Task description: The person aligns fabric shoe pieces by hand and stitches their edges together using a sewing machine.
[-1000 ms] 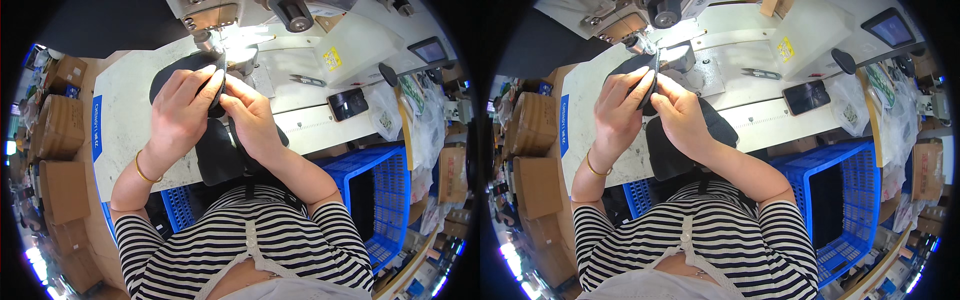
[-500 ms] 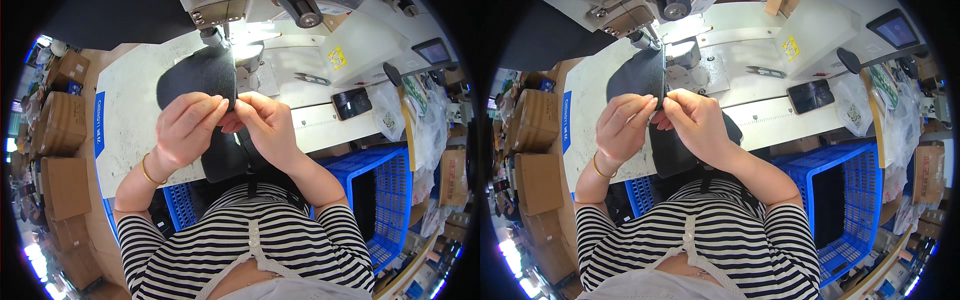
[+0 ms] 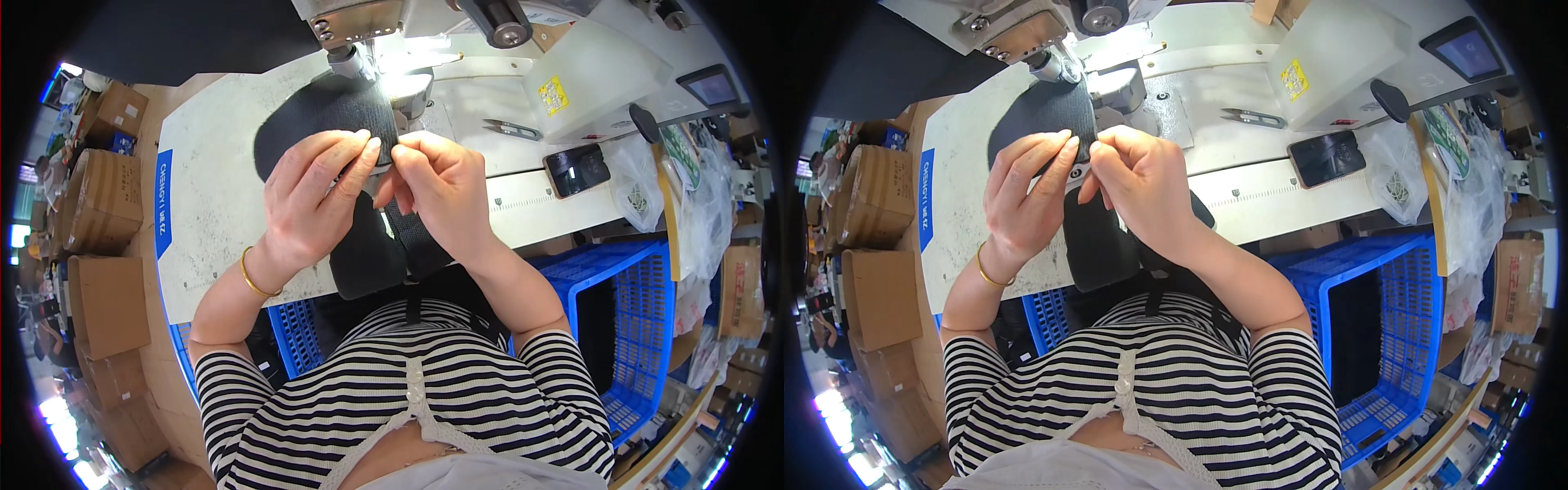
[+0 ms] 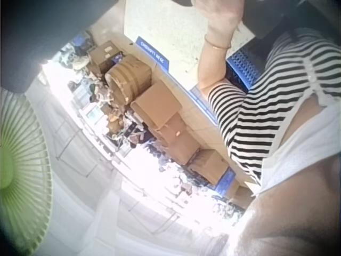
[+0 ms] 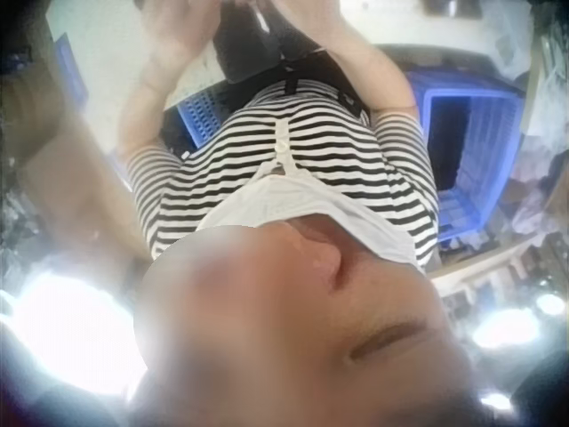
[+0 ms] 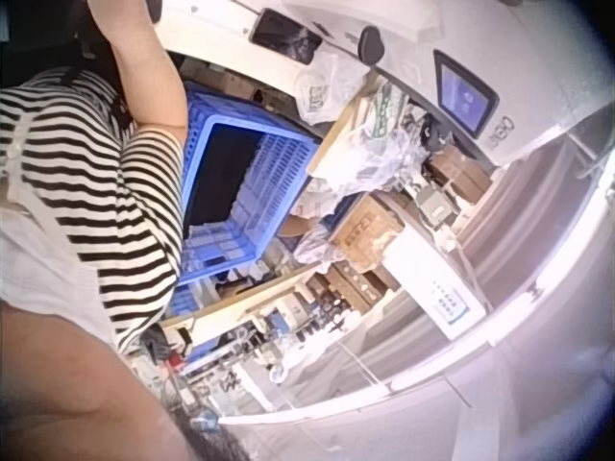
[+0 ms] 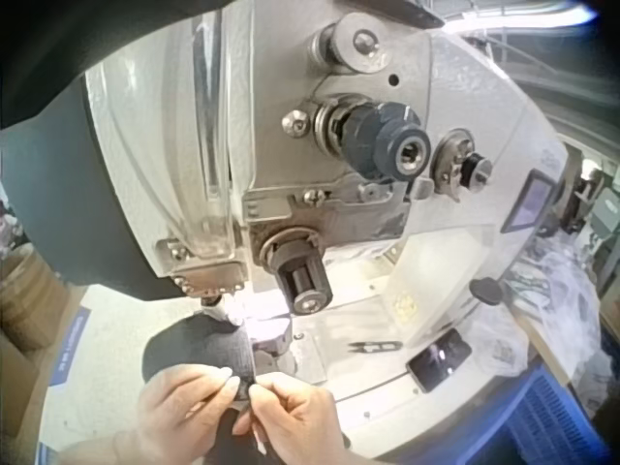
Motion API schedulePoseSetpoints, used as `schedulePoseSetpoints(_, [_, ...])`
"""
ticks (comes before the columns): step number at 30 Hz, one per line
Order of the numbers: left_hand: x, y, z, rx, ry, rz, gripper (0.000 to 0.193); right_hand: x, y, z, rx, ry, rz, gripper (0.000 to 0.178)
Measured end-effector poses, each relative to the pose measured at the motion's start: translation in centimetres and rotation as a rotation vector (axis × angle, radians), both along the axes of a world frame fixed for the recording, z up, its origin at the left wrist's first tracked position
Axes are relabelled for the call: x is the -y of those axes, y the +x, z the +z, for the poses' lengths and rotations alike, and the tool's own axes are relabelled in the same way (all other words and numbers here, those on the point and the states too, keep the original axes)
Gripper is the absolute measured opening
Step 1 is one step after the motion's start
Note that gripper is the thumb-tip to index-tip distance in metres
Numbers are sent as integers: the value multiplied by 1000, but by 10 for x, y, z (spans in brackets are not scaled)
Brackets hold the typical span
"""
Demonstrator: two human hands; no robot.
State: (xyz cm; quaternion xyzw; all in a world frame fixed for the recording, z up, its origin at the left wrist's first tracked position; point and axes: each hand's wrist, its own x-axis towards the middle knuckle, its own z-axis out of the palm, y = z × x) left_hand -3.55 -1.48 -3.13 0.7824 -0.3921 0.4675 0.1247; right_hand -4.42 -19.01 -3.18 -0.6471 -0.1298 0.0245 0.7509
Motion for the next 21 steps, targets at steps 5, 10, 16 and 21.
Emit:
schedulePoseSetpoints(5, [1, 11, 6, -15, -64, -34, 38, -4, 19, -2, 29, 64, 21, 27])
schedulePoseSetpoints(10, [-1, 27, 11, 27, -68, -70, 34, -10, 32, -3, 68, 90, 16, 28])
schedulePoseSetpoints(16, [-9, 44, 13, 74, -38, -106, 31, -11, 29, -3, 4, 177, 48, 25])
schedulePoseSetpoints(21, [-10, 56, 13, 121, -24, -61, 31, -6, 22, -12, -4, 109, 104, 25])
